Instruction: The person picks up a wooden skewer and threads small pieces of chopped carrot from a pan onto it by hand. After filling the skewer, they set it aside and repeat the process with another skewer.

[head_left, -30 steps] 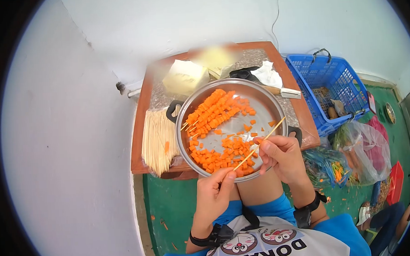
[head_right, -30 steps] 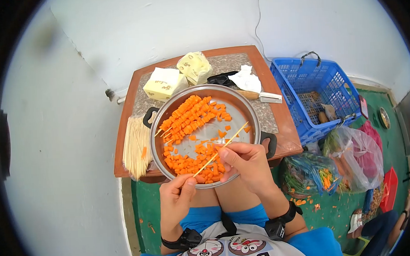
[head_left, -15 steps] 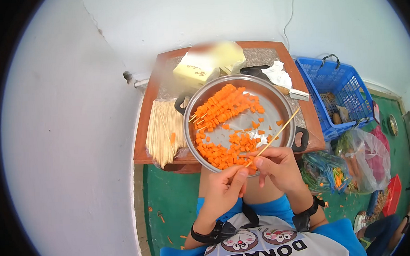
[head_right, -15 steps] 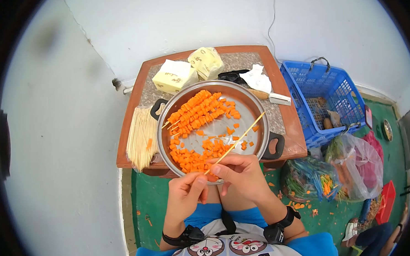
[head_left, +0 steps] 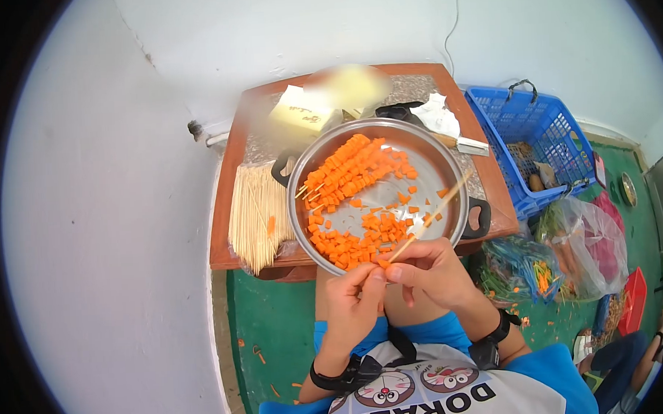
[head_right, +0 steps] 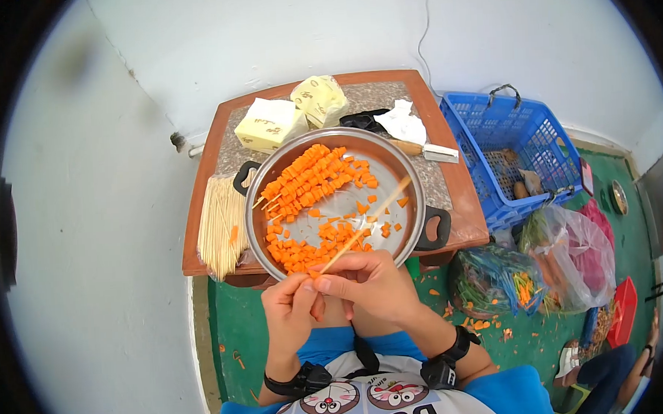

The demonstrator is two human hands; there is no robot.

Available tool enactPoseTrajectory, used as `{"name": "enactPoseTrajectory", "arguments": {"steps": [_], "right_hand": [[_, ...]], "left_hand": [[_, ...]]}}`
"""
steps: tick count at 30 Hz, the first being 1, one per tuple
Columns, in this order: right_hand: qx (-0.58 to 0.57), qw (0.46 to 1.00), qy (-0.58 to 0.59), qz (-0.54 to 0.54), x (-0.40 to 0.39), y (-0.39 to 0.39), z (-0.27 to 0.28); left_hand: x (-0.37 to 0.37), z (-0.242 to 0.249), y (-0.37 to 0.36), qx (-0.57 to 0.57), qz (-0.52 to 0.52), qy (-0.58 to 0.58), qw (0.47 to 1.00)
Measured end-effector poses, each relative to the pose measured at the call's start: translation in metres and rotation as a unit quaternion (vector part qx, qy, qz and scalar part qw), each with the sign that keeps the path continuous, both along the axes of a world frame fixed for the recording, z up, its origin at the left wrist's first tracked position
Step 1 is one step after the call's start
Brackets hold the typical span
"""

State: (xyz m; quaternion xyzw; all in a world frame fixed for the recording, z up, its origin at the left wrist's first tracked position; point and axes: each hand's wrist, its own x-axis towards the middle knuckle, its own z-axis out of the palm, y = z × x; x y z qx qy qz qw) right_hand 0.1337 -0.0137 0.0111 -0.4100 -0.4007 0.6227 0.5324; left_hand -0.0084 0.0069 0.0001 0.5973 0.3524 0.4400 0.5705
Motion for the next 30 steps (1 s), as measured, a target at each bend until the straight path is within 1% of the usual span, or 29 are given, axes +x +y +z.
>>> {"name": "enactPoseTrajectory", "arguments": {"steps": [1,2,3,4,5,6,7,8,10,11,12,14,15,17,18,19,20,21,23,24,26,30], "right_hand": [[0.025,1.000,-0.010,0.008,0.001,0.001,0.003],[0.022,1.000,-0.009,0.005,0.006,0.002,0.007],[0.041,0.994,-0.062,-0.080,0.015,0.005,0.013],[0.060,0.978,-0.116,-0.163,0.025,0.009,0.016],[0.057,0.978,-0.116,-0.166,0.034,0.013,0.015],[0.094,0.940,-0.250,-0.212,0.043,0.018,0.011],[0.129,0.881,-0.379,-0.253,0.048,0.023,0.007],[0.128,0.880,-0.382,-0.253,0.049,0.026,0.002],[0.164,0.852,-0.471,-0.158,0.051,0.031,-0.004],[0.167,0.827,-0.524,-0.114,0.051,0.033,-0.003],[0.165,0.827,-0.525,-0.113,0.051,0.036,-0.006],[0.165,0.764,-0.618,-0.085,0.053,0.044,-0.018],[0.163,0.764,-0.619,-0.086,0.054,0.048,-0.022],[0.114,0.705,-0.696,-0.078,0.058,0.056,-0.027],[0.113,0.704,-0.696,-0.079,0.059,0.058,-0.026],[0.099,0.700,-0.706,-0.048,0.059,0.061,-0.025],[0.085,0.695,-0.714,-0.017,0.057,0.062,-0.024],[0.085,0.694,-0.715,-0.017,0.055,0.063,-0.025],[0.072,0.704,-0.704,0.061,0.050,0.067,-0.032],[0.072,0.704,-0.704,0.061,0.048,0.068,-0.035],[0.092,0.681,-0.724,0.055,0.045,0.069,-0.040],[0.073,0.679,-0.727,0.074,0.046,0.068,-0.036]], "left_hand": [[-0.001,0.000,0.000,-0.002,-0.003,0.001,1.000],[-0.004,0.000,0.001,-0.005,0.037,-0.022,0.999],[-0.008,0.001,0.001,-0.008,0.077,-0.046,0.996],[-0.012,0.000,0.003,-0.010,0.074,-0.045,0.996],[-0.017,0.000,0.004,-0.023,0.097,-0.085,0.991],[-0.022,-0.001,0.006,-0.036,0.120,-0.126,0.984],[-0.025,0.000,0.008,-0.038,0.118,-0.124,0.985],[-0.027,-0.001,0.009,-0.040,0.117,-0.125,0.984],[-0.028,-0.002,0.009,-0.040,0.112,-0.132,0.984],[-0.029,-0.004,0.009,-0.043,0.111,-0.133,0.984],[-0.030,-0.005,0.008,-0.041,0.116,-0.136,0.983],[-0.034,-0.006,0.008,-0.042,0.119,-0.138,0.982],[-0.036,-0.006,0.008,-0.020,0.136,-0.131,0.982],[-0.041,-0.007,0.009,0.001,0.152,-0.124,0.980],[-0.043,-0.008,0.009,0.015,0.166,-0.131,0.977],[-0.044,-0.009,0.010,0.029,0.181,-0.137,0.973],[-0.045,-0.009,0.010,0.029,0.180,-0.138,0.973],[-0.046,-0.009,0.010,0.049,0.178,-0.133,0.974],[-0.047,-0.010,0.010,0.068,0.175,-0.129,0.974],[-0.048,-0.010,0.009,0.070,0.167,-0.113,0.977],[-0.049,-0.009,0.008,0.073,0.160,-0.097,0.980],[-0.048,-0.009,0.007,0.055,0.167,-0.089,0.980]]}}
